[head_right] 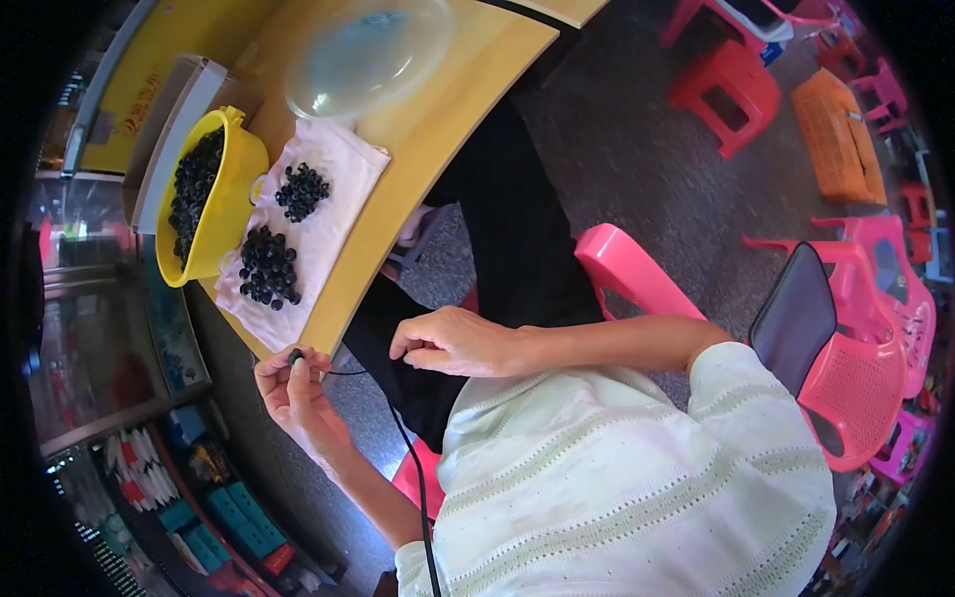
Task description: The person removes black plastic components from a yellow container onto a cloth, then repeatedly inserts small plastic pieces into the black components by hand.
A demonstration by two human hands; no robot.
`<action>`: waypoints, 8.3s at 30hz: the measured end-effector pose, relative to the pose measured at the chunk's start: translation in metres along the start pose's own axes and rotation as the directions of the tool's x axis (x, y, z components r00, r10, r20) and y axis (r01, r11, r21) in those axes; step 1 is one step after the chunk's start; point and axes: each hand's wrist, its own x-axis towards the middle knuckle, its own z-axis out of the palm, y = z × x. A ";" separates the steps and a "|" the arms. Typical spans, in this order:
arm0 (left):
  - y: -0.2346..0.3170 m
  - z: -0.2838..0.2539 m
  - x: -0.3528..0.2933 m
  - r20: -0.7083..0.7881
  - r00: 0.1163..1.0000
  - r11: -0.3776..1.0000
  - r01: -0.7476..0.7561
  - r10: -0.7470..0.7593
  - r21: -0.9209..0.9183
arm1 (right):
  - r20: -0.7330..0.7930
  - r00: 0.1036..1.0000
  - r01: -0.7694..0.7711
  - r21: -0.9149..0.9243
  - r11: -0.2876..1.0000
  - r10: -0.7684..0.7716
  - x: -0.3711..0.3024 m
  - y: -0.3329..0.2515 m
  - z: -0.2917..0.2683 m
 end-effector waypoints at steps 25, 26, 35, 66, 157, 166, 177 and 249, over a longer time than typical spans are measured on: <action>0.102 -0.045 0.386 0.298 0.874 0.572 -0.478 0.384 0.666 | -0.234 0.970 0.026 -0.195 0.980 -0.072 0.062 -0.037 -0.071; 0.106 -0.054 0.405 0.272 0.888 0.582 -0.450 0.371 0.678 | -0.242 0.965 0.045 -0.236 0.971 -0.104 0.068 -0.043 -0.076; 0.077 0.013 0.261 0.269 0.871 0.580 -0.478 0.412 0.660 | -0.460 0.863 -0.047 -0.481 0.875 -0.207 0.113 -0.061 -0.155; -0.016 0.038 0.122 0.210 0.977 0.827 -0.156 0.047 0.540 | -0.307 0.914 -0.162 -0.876 0.453 -0.266 0.143 -0.047 -0.220; -0.055 0.041 0.089 0.238 0.926 0.896 0.352 -0.292 -0.271 | -0.201 0.936 0.086 -0.667 0.740 -0.289 0.150 -0.023 -0.099; -0.057 0.042 0.089 0.255 0.920 0.899 0.360 -0.298 -0.249 | -0.068 0.969 0.098 -0.774 0.626 -0.236 0.160 -0.026 -0.100; -0.043 0.038 0.088 0.231 0.934 0.864 0.343 -0.272 -0.369 | -0.071 0.991 -0.105 0.158 0.982 0.117 0.139 -0.070 -0.104; 0.096 0.047 0.246 0.101 0.967 0.892 -0.253 0.232 0.376 | -0.113 0.838 0.333 -0.670 0.663 -0.534 0.201 -0.099 -0.174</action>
